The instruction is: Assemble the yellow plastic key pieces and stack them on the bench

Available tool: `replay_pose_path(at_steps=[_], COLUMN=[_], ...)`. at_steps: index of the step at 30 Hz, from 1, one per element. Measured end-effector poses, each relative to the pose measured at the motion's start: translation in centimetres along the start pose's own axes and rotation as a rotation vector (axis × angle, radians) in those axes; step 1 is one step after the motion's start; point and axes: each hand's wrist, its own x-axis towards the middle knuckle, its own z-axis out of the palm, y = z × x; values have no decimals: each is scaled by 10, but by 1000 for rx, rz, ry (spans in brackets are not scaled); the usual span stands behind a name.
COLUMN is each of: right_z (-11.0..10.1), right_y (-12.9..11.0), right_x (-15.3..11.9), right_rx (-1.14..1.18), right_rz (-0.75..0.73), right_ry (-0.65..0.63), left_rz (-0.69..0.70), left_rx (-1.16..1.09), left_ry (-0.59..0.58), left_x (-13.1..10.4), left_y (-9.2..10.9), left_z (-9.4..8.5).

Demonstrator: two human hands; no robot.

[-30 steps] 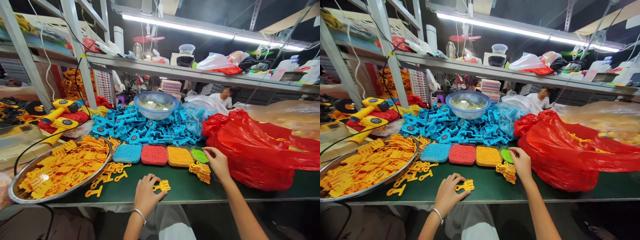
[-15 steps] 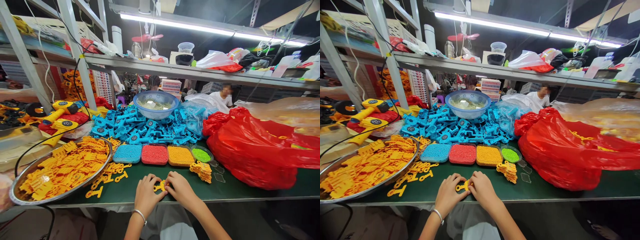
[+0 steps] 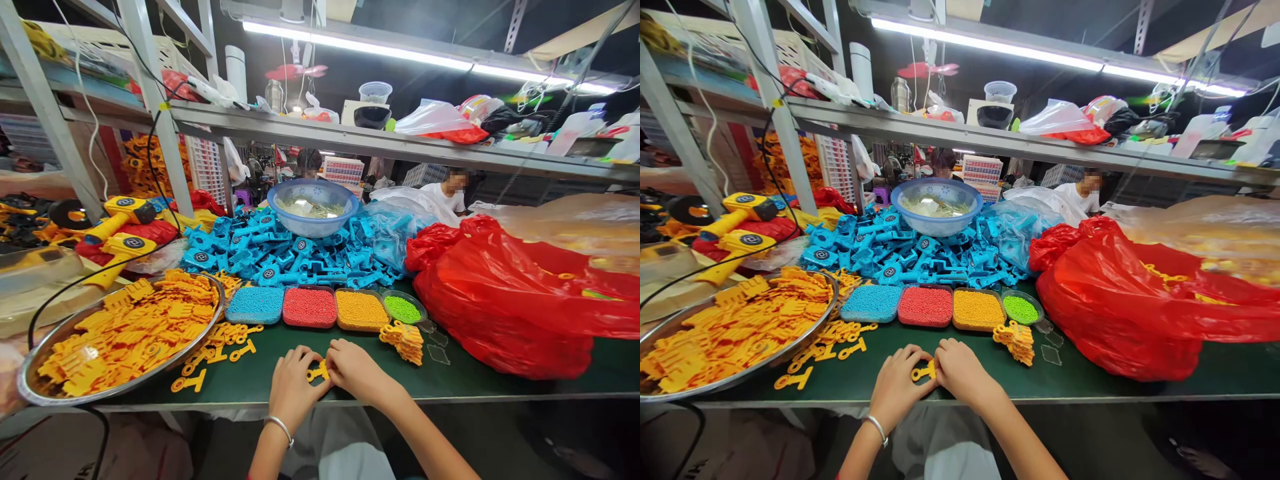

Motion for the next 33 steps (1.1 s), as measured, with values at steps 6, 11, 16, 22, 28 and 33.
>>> replay_pose_path(at_steps=[6, 11, 16, 22, 28, 33], right_z=[-14, -9, 13, 6, -15, -22], right_y=[14, 31, 47, 45, 59, 85], right_x=[-7, -6, -8, -11, 20, 50], right_rx=[180, 15, -244, -230, -153, -152], right_rz=[75, 178, 240, 386, 446, 479], right_ry=[230, 327, 313, 389, 368, 196], left_rz=[-10, -27, -28, -27, -28, -26], left_rx=[-26, -39, -38, -42, -38, -46], left_ry=[-27, -27, -33, -27, -27, -16], left_x=[0, 0, 0, 0, 0, 0], left_y=[0, 1, 1, 1, 0, -2], left_z=[-2, -3, -3, -3, -2, 0])
